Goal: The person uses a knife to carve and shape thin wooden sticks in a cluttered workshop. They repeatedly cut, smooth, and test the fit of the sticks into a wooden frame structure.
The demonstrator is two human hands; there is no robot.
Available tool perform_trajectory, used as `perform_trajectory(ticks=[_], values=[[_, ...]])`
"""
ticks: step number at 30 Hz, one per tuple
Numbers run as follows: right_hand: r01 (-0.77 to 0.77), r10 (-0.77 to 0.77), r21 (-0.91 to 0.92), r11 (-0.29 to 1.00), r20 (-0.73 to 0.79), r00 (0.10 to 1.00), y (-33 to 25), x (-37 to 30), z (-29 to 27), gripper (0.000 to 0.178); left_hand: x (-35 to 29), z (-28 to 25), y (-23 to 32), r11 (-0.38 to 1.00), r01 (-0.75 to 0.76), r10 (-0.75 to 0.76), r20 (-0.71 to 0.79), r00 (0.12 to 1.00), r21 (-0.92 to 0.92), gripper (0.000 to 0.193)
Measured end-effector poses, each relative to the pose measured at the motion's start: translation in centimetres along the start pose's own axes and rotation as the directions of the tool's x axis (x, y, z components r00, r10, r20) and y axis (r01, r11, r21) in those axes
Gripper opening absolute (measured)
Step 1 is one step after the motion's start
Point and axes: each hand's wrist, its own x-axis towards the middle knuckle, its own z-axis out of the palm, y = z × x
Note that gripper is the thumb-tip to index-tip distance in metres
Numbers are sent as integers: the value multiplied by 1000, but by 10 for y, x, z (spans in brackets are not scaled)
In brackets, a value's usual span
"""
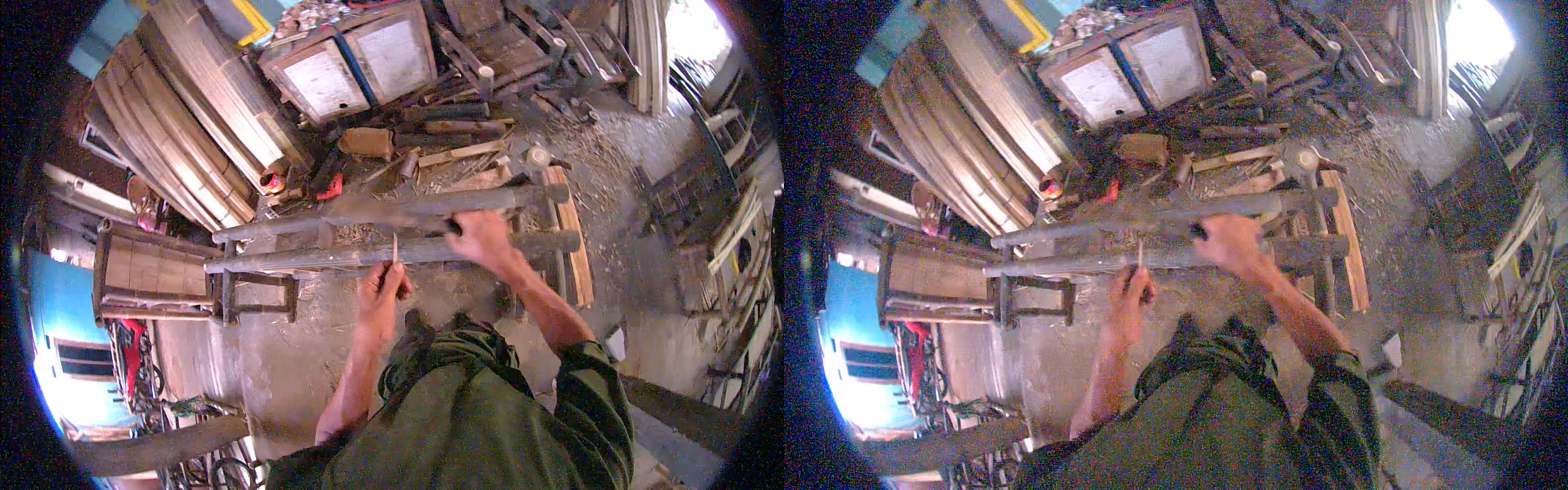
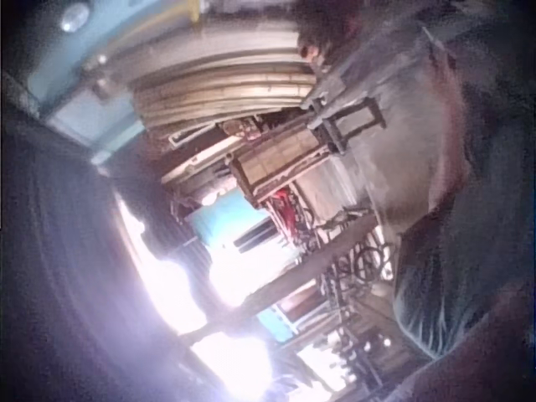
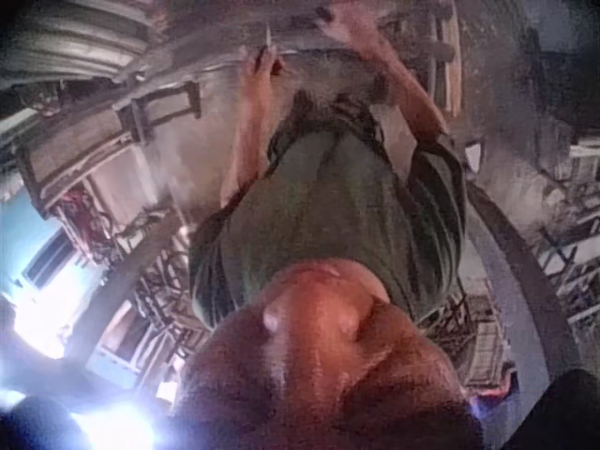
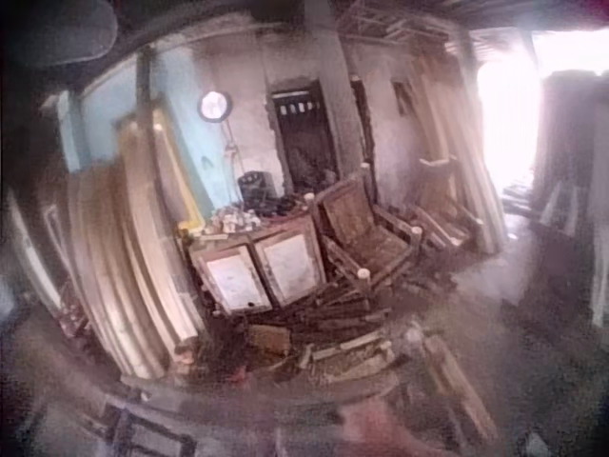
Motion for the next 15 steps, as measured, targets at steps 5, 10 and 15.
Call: perform_trajectory(ticks=[5,10,15], values=[[164,-163,2,987,105,981,-39,3,7,23,12,0,-2,994,-93,99,-100,990,65,17],[158,-171,-146,977,-79,982,58,3,47,25,-3,-4,7,840,-119,181,-66,981,529,15],[-323,319,5,946,-180,931,149,-6,24,23,-8,-48,-12,896,-58,95,-61,994,441,18]])
